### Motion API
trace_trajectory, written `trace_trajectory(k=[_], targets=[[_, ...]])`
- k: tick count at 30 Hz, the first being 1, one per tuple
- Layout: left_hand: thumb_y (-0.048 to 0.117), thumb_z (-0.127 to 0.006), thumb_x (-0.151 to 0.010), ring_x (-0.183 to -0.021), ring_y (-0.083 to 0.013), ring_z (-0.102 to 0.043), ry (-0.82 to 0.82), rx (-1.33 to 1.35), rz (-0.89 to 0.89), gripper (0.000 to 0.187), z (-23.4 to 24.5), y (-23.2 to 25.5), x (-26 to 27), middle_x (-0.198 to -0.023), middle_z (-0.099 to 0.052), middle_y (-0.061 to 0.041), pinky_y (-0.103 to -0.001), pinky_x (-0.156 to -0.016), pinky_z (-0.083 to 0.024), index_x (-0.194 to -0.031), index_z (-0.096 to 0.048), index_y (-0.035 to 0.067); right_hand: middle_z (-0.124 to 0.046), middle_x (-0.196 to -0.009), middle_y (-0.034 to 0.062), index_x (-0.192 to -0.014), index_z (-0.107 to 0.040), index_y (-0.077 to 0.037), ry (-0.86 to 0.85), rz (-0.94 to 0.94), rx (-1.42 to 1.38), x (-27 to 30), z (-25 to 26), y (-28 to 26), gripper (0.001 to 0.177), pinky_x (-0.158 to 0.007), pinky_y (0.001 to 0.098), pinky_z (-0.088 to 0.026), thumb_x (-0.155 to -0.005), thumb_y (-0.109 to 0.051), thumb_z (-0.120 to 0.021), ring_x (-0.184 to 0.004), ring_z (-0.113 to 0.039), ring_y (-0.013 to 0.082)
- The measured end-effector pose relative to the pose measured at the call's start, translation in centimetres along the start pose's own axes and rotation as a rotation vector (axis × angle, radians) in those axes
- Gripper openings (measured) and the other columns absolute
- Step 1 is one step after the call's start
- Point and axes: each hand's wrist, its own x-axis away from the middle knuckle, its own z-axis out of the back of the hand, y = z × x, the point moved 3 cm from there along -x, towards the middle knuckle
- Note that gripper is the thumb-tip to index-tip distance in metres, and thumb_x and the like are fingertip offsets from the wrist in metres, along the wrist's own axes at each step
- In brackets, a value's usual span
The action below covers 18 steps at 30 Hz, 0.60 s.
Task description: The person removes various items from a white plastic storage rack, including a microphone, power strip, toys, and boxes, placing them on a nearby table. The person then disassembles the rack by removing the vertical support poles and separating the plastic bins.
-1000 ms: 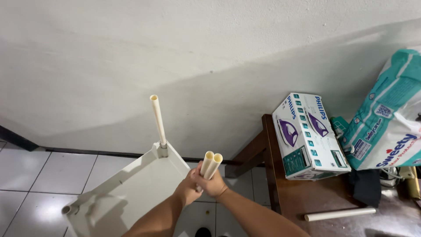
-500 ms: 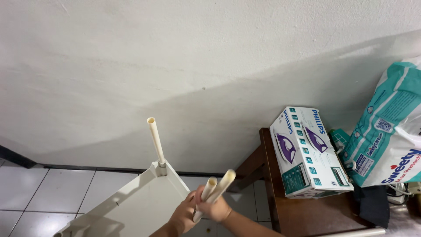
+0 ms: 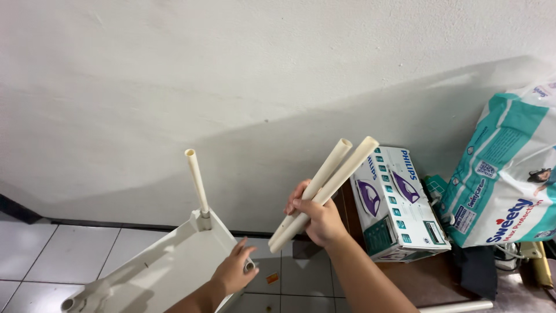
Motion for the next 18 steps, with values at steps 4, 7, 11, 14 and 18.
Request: trace_trajectory(k=[4,7,11,14,18], targets=[[0.040,-0.072,-0.091,-0.146,-0.0272,-0.042,0.207,0.164,-0.096,0.064,3.2,1.5,1.0,-0.168,-0.022,-0.005,-0.039,-0.114,-0.043,-0.148,-0.047,0.024,-0.063,-0.081,0.0109,-0.092,-0.057,-0.007,0.042,-0.087,0.069,0.1,0.3,1.5,0.014,-0.079,0.0440,-0.054,-0.081,0.000,-0.061,-0.080,-0.063,0.0248],[0.040,-0.073,-0.090,-0.147,-0.0262,-0.041,0.193,0.502,-0.282,0.073,5.0,2.9,3.1,-0.165,-0.035,-0.008,-0.039,-0.115,-0.039,-0.153,-0.043,0.020,-0.065,-0.087,0.0091,-0.092,-0.058,-0.007,0.062,-0.176,0.079,0.2,-0.5,3.8,0.014,-0.081,0.0446,-0.056,-0.080,0.000,-0.061,-0.083,-0.065,0.0249],[0.026,-0.081,-0.075,-0.125,-0.0404,-0.053,0.037,0.700,-0.333,0.101,6.4,6.0,5.8,-0.147,-0.050,-0.019,-0.041,-0.101,-0.050,-0.158,-0.024,0.016,-0.066,-0.090,0.0102,-0.095,-0.061,-0.005,0.019,-0.212,0.179,0.4,-4.4,7.8,0.013,-0.086,0.0410,-0.057,-0.083,-0.002,-0.065,-0.089,-0.067,0.0227],[0.020,-0.081,-0.076,-0.120,-0.0304,-0.062,0.116,0.624,-0.248,0.097,7.6,6.0,7.6,-0.134,-0.061,-0.017,-0.036,-0.099,-0.053,-0.156,-0.026,0.012,-0.066,-0.088,0.0105,-0.095,-0.062,-0.002,0.050,-0.198,0.304,1.0,-7.7,10.9,0.012,-0.081,0.0397,-0.057,-0.085,-0.007,-0.068,-0.087,-0.066,0.0220],[0.013,-0.069,-0.080,-0.117,-0.0203,-0.067,0.219,0.621,-0.167,0.081,8.5,1.7,9.8,-0.124,-0.067,-0.010,-0.034,-0.095,-0.055,-0.153,-0.034,0.010,-0.067,-0.100,0.0127,-0.110,-0.063,-0.003,0.006,-0.341,0.578,1.9,-9.7,15.7,0.027,-0.084,0.0394,-0.057,-0.087,-0.017,-0.069,-0.094,-0.066,0.0214]])
